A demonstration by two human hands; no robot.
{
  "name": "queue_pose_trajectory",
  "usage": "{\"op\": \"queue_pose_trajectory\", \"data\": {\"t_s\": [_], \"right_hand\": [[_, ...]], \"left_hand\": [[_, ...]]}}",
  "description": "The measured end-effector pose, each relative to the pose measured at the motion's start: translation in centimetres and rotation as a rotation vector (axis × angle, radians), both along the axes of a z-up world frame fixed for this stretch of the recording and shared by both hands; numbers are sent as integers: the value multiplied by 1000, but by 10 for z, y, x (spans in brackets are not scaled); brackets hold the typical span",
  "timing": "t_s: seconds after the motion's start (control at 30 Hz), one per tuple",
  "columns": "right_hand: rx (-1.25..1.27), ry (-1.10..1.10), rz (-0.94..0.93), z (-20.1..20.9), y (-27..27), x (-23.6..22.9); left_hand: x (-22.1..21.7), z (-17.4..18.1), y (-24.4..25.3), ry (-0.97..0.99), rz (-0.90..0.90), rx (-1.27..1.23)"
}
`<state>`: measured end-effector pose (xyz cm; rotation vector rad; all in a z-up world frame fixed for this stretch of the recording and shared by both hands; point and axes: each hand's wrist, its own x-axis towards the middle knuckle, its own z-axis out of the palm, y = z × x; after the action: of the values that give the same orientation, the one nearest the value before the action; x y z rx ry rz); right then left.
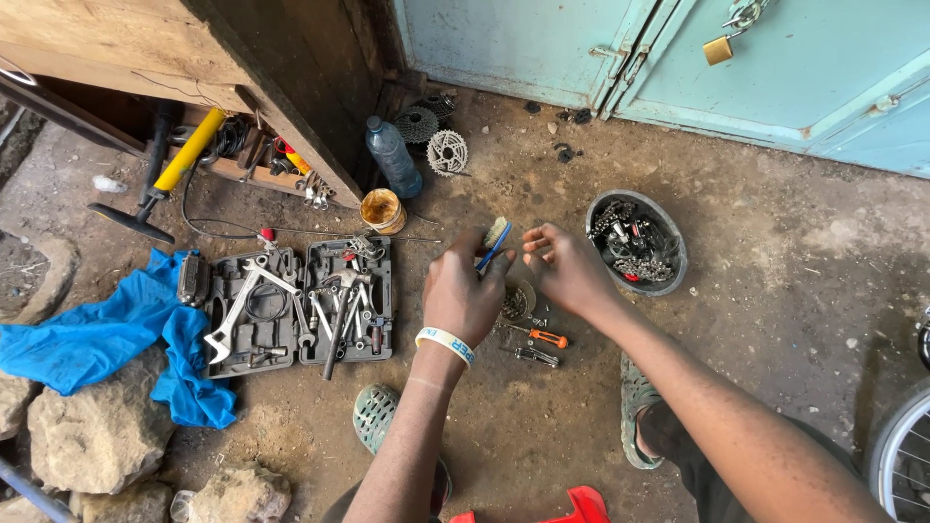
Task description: The person cleans a bicycle chain by hand using a toothbrush and a liquid from a small container. They scrub the chain links and dip the brush into the container repeatedly.
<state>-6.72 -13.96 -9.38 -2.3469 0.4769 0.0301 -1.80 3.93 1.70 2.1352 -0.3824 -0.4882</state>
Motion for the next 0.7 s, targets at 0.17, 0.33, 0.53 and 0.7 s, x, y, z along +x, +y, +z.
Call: {"op": "queue_pose_trajectory", "data": {"t_s": [0.17,0.33,0.53,0.7], "right_hand": [[140,-218,-87,17,7,-2],[207,-241,-115,26,8,-4],[307,-298,-119,36,10,-6],[363,-320,-106,39,11,-8]], "left_hand": [[0,-2,-2,-12,1,0],[0,-1,-5,-6,6,-15],[1,-4,-9,2,39,-43],[3,-11,-11,34,71,-84]]}}
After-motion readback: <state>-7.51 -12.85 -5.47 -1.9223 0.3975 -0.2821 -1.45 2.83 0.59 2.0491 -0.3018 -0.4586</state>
